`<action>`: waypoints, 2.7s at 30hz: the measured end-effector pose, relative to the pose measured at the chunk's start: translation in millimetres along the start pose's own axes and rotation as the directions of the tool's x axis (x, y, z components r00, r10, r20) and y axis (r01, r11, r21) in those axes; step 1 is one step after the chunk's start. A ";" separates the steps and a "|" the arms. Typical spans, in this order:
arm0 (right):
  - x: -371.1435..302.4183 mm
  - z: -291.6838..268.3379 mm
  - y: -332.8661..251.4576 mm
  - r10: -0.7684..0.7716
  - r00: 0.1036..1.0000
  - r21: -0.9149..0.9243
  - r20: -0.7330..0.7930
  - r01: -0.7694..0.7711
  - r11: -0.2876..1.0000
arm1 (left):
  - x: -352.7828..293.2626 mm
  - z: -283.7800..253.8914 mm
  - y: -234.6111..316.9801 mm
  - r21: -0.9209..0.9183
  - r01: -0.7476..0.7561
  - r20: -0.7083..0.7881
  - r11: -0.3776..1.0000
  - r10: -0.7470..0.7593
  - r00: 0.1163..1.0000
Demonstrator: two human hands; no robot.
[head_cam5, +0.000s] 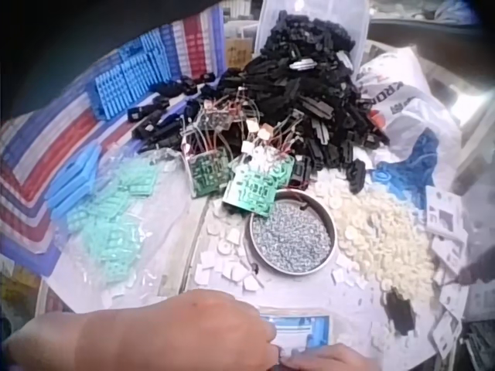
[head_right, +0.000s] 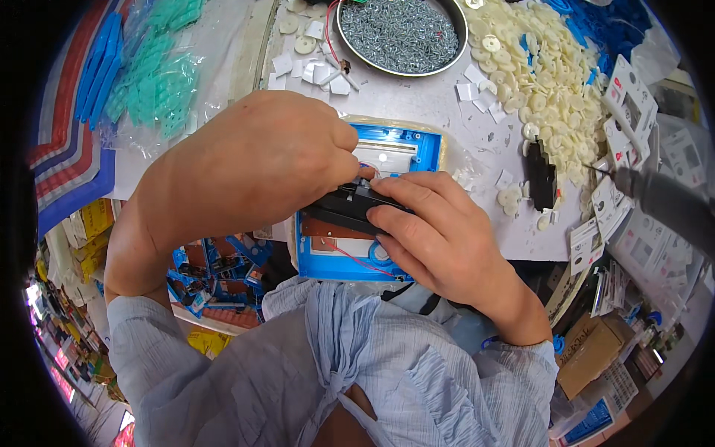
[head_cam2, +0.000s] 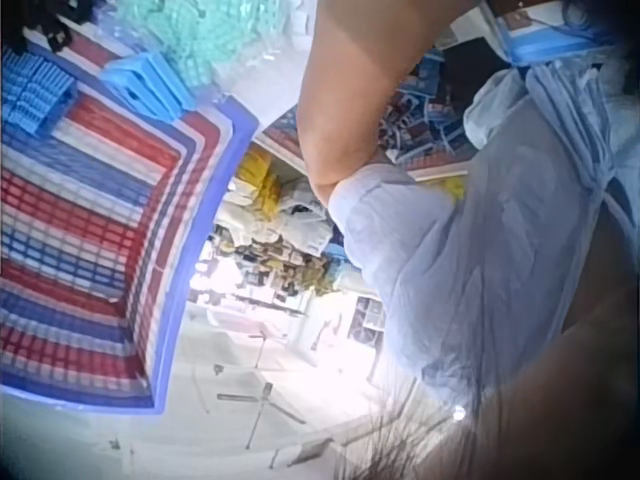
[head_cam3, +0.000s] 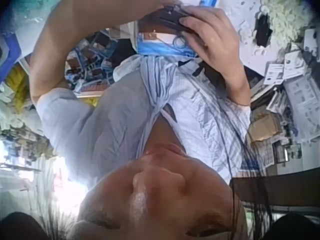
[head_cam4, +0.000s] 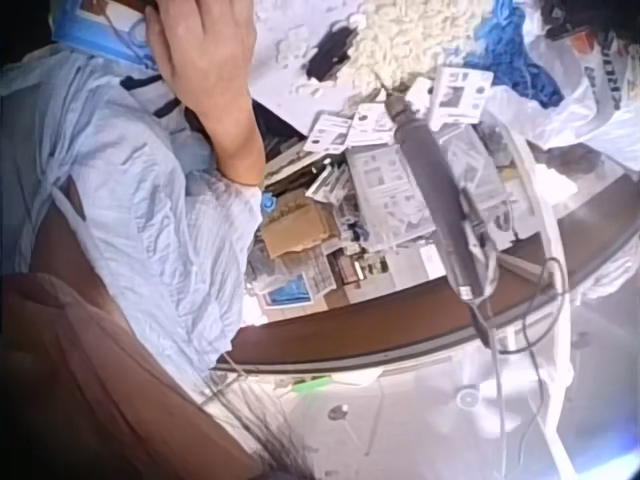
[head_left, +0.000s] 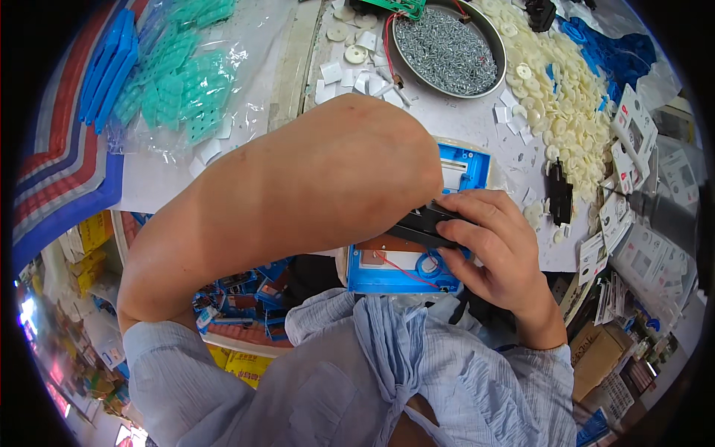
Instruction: Assembling components and screwing together a blue plastic electronic learning device at a workbench.
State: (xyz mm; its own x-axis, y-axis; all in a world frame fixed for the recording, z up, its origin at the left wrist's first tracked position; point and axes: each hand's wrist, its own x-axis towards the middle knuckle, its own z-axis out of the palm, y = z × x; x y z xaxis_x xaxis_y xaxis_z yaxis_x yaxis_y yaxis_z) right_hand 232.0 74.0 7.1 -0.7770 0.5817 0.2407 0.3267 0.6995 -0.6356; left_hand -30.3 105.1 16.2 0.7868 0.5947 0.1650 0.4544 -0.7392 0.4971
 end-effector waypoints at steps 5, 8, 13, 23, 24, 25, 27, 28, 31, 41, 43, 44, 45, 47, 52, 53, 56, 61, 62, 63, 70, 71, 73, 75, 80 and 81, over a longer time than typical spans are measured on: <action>0.4 -0.8 -0.5 -0.006 1.000 -0.009 0.000 0.006 1.000 | 1.0 -5.7 11.4 0.069 0.015 0.028 0.998 -0.017 0.999; 0.9 -1.1 -1.9 -0.006 1.000 -0.020 0.008 0.006 1.000 | 2.5 -14.1 24.3 0.196 0.009 0.212 0.981 -0.052 0.976; 1.8 -1.1 -3.0 -0.003 1.000 -0.028 0.015 0.003 1.000 | 1.5 -15.1 27.7 0.275 -0.058 0.218 0.960 -0.003 0.976; 5.1 -0.3 -2.3 -0.006 1.000 -0.014 0.009 0.007 1.000 | -5.4 -12.8 15.1 0.152 -0.068 0.219 0.986 0.033 0.975; 5.2 -0.5 -2.6 -0.002 1.000 -0.014 0.016 0.002 1.000 | -5.4 -12.8 14.5 0.156 -0.062 0.215 0.986 0.027 0.976; 5.4 -0.4 -2.9 0.001 1.000 -0.013 0.014 -0.001 1.000 | -4.7 -13.9 14.3 0.170 -0.050 0.213 0.984 0.013 0.977; 6.3 -0.3 -2.9 0.006 1.000 -0.010 0.011 -0.005 1.000 | -3.0 -14.6 13.1 0.183 -0.035 0.206 0.982 -0.004 0.978; 6.9 -0.4 -3.0 0.007 1.000 -0.011 0.012 -0.006 1.000 | -2.0 -14.6 12.3 0.182 -0.031 0.203 0.983 -0.006 0.979; 8.0 -1.0 -4.9 0.009 1.000 -0.012 0.022 -0.009 1.000 | -1.0 -15.7 13.8 0.201 -0.051 0.205 0.978 0.009 0.979; 4.9 1.8 -6.7 0.000 1.000 -0.020 0.003 0.000 1.000 | -12.7 -15.4 20.3 0.145 -0.014 0.225 0.989 -0.019 0.974; 3.6 2.5 -7.2 0.000 1.000 -0.020 -0.009 0.000 1.000 | -20.3 -13.3 26.1 0.152 0.021 0.204 0.988 -0.052 0.977; 3.2 2.6 -7.3 -0.001 1.000 -0.017 -0.010 0.001 1.000 | -23.9 -11.7 30.8 0.152 0.053 0.195 0.987 -0.082 0.977; 2.9 2.5 -7.6 -0.002 1.000 -0.015 -0.012 0.001 1.000 | -27.4 -9.9 35.4 0.151 0.084 0.186 0.985 -0.112 0.976; 4.3 1.5 -9.6 0.014 0.999 -0.018 0.039 -0.013 1.000 | -35.1 -5.3 45.9 0.125 0.171 0.168 0.977 -0.191 0.967; 12.8 -4.0 -13.0 0.028 0.988 -0.011 0.155 -0.027 1.000 | -45.5 20.9 58.7 0.118 0.300 0.026 0.947 -0.305 0.952; 14.3 -5.0 -13.6 0.036 0.984 -0.014 0.177 -0.034 0.999 | -45.9 22.2 59.8 0.096 0.321 0.012 0.942 -0.324 0.946; 18.2 -6.6 -17.1 0.059 0.970 -0.042 0.237 -0.051 0.998 | -47.1 25.2 61.1 0.081 0.315 -0.043 0.946 -0.312 0.949; 21.3 -4.6 -19.2 0.109 0.965 -0.044 0.241 -0.101 0.994 | -46.6 23.7 59.4 0.092 0.301 -0.028 0.949 -0.300 0.954; 21.3 -4.4 -17.7 0.106 0.967 -0.035 0.232 -0.101 0.994 | -46.9 23.9 58.5 0.087 0.299 -0.031 0.950 -0.298 0.954; 21.1 -4.0 -16.7 0.104 0.969 -0.026 0.222 -0.101 0.995 | -47.7 25.0 57.3 0.061 0.302 -0.043 0.951 -0.300 0.953; 18.0 -2.5 -14.4 0.100 0.975 -0.011 0.200 -0.100 0.995 | -51.9 21.8 36.6 -0.277 0.274 -0.121 0.921 -0.317 0.941; 18.4 -2.5 -14.1 0.100 0.975 -0.007 0.199 -0.100 0.995 | -51.8 21.1 33.7 -0.296 0.262 -0.122 0.919 -0.308 0.944; 18.9 -2.3 -13.8 0.098 0.975 -0.006 0.198 -0.099 0.995 | -50.5 24.3 30.2 -0.271 0.249 -0.142 0.930 -0.295 0.945; 19.3 -2.4 -13.6 0.097 0.976 -0.010 0.196 -0.097 0.995 | -48.0 24.6 26.9 -0.269 0.251 -0.135 0.930 -0.295 0.946; 19.0 -4.4 -13.2 0.098 0.974 0.013 0.203 -0.103 0.995 | -37.9 15.5 18.8 -0.384 0.287 -0.067 0.878 -0.336 0.940; 19.4 -4.6 -12.9 0.099 0.973 0.018 0.207 -0.105 0.994 | -37.3 15.8 16.6 -0.385 0.283 -0.078 0.879 -0.336 0.939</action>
State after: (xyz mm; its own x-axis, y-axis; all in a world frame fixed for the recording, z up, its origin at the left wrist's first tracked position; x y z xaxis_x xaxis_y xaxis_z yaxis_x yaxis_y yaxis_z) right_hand 215.2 78.2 23.3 -0.8355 0.5491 0.0194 0.3967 0.6273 -0.6702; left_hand -45.5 65.6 4.8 0.5535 0.8311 0.0540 0.4607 -0.3596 0.8115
